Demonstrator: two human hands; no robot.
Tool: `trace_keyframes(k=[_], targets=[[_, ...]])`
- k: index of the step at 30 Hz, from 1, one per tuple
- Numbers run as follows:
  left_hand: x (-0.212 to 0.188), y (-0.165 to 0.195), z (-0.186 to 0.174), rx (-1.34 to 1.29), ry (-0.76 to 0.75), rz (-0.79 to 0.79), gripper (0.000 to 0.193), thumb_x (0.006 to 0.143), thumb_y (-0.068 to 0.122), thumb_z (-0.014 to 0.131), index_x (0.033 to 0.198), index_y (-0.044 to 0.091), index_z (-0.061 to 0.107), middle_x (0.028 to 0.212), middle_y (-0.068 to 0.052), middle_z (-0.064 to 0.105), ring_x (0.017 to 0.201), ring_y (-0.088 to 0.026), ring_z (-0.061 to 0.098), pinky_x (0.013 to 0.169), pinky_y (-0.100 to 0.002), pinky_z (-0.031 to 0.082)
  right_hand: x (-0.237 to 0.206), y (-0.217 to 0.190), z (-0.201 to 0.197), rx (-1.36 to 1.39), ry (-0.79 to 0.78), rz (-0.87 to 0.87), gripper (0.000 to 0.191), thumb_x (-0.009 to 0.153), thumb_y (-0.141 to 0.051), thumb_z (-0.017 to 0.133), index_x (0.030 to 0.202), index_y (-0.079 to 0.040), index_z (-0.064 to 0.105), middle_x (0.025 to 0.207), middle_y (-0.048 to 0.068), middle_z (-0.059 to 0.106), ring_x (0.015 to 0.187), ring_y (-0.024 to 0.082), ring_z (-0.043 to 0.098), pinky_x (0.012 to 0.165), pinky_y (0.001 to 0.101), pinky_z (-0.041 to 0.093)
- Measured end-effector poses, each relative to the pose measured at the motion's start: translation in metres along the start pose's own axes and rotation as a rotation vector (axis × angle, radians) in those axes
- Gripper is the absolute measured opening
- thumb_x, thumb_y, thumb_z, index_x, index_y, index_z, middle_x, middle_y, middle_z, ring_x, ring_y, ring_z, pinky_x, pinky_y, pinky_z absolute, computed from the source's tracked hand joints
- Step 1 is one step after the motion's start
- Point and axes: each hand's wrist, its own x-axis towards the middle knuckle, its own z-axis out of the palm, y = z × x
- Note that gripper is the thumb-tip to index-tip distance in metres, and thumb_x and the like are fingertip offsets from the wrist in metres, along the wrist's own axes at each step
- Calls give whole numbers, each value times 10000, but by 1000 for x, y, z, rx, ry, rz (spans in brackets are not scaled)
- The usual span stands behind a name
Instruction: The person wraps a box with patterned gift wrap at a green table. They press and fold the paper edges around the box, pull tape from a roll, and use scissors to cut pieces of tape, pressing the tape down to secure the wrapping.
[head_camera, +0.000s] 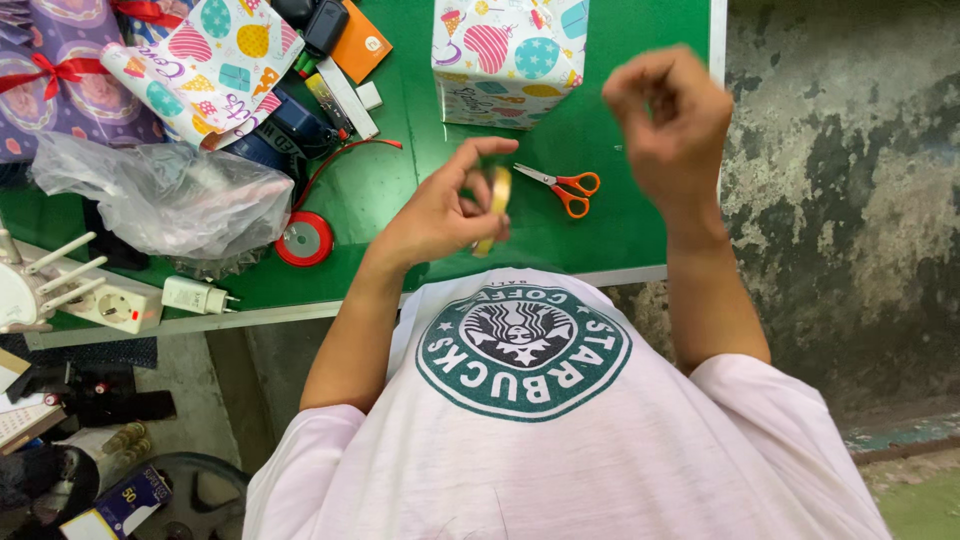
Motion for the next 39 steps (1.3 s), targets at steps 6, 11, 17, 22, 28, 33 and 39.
trace_keyframes(k=[6,11,17,22,28,33,39], targets=[[-20,15,24,309,582,272,277,1013,-26,663,1253,111,675,859,-62,510,742,-139,596,709,-268,545,48,39,1,272,-61,210,107,1080,-34,754,1107,14,662,990,21,714,880,44,656,801,195,535],[19,16,14,800,857,661,364,1062,-72,602,1305,197,632,1317,-117,461,1210,-230,582,1014,-338,513,58,45,10,218,-147,207,115,1064,-48,769,1096,23,685,978,27,723,860,43,664,796,192,556],[86,-2,12,1098,946,674,460,1098,174,729,1487,193,485,1460,-84,379,1213,-243,511,1034,-409,450,62,41,11,165,-153,220,120,1028,-49,788,1063,20,697,950,25,733,830,37,669,753,185,545],[101,-11,11,1184,979,670,517,1087,201,737,1533,218,474,1499,-52,390,1106,-237,511,938,-400,433,64,37,10,58,-167,212,106,1026,-49,791,1046,16,710,933,24,741,815,32,672,733,180,540],[105,-13,12,1209,975,686,507,1077,200,742,1519,217,494,1491,-54,389,1083,-241,502,922,-399,429,65,34,10,-62,-170,117,122,1018,-64,813,1024,22,727,921,29,744,806,30,665,731,185,538],[102,-17,17,1240,923,766,427,1049,272,781,1432,256,593,1515,-38,393,1097,-221,512,941,-389,431,63,30,14,-178,-126,145,121,987,-87,812,976,11,742,841,15,732,714,22,618,629,191,478],[103,-27,14,1357,854,861,486,907,520,794,1327,296,698,1491,0,438,1001,-219,476,884,-390,432,63,29,18,-345,-66,59,94,952,-93,817,957,-15,765,828,21,761,681,36,638,595,212,491]])
